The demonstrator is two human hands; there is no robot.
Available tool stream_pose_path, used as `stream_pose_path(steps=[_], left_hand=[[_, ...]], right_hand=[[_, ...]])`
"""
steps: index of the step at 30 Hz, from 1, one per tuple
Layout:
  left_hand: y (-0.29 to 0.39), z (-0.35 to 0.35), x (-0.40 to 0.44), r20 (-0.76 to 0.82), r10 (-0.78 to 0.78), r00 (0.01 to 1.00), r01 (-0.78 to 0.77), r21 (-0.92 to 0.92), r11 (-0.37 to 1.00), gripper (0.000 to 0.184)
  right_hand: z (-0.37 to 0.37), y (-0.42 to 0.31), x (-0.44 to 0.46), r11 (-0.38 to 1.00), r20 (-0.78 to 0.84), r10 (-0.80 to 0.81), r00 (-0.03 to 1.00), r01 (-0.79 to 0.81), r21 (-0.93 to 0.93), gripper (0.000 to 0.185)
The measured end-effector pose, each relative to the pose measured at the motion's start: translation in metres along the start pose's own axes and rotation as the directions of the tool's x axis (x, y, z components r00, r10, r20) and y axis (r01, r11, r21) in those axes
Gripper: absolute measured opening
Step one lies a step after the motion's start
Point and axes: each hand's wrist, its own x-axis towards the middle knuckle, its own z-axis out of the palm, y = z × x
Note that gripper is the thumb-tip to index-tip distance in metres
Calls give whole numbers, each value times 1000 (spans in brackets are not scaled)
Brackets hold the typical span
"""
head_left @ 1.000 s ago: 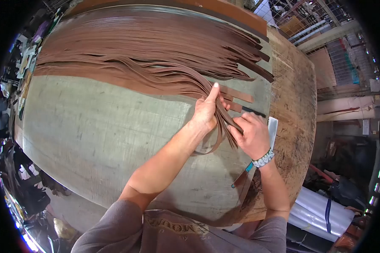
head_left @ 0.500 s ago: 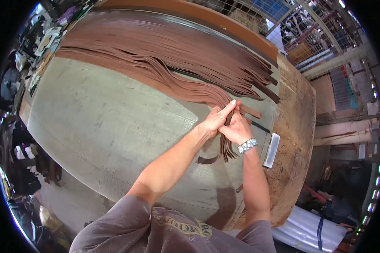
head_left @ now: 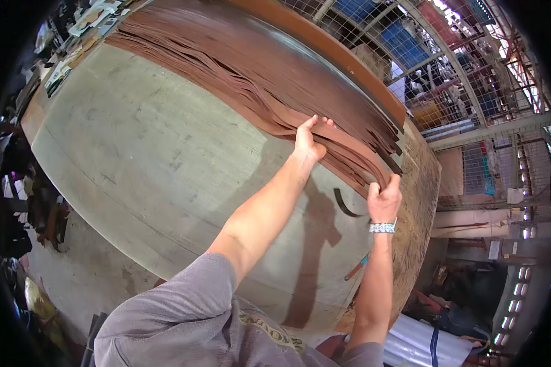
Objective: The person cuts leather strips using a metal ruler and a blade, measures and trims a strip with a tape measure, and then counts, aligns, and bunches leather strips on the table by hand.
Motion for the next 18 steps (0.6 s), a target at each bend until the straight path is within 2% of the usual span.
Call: stream_pose_path(steps=[3,5,7,8,9,11,12,13,14,17,18], left_hand=[[32,-1,-4,46,44,998,-48,78,996,18],[59,4,-9,48,55,997,-59,84,995,18],[99,15,-18,52,92,994,-98,113,989,18],[125,16,-16,102,73,992,-83,102,991,18],[148,23,-19,139,83,987,-98,107,989,18],[191,39,-21,116,131,985,-142,97,985,18],[215,47,-19,142,155,978,-169,94,981,19],[239,52,-17,167,184,969,-201,88,976,20],[257,56,-16,187,208,960,-225,75,972,20],[280,76,-35,257,115,960,-159,157,975,24],[291,77,-35,311,64,948,-108,127,986,27]], right_hand=[[-20,-20,-7,997,-38,-11,999,8,-73,31],[-35,-33,-9,991,-83,29,996,-39,-126,30],[-53,-48,-10,991,-138,45,989,-62,-119,30],[-63,-58,-10,985,-165,30,986,-57,-161,30],[-69,-54,-12,987,-173,72,982,-95,-129,30],[-87,-80,-13,976,-186,117,976,-148,-159,28],[-93,-81,-16,981,-206,99,973,-130,-143,27],[-98,-86,-15,978,-203,164,965,-185,-90,27],[-104,-86,-15,984,-200,135,970,-155,-88,25],[-124,-88,-10,974,-189,175,966,-197,-109,23],[-127,-88,-8,971,-192,178,965,-205,-126,23]])
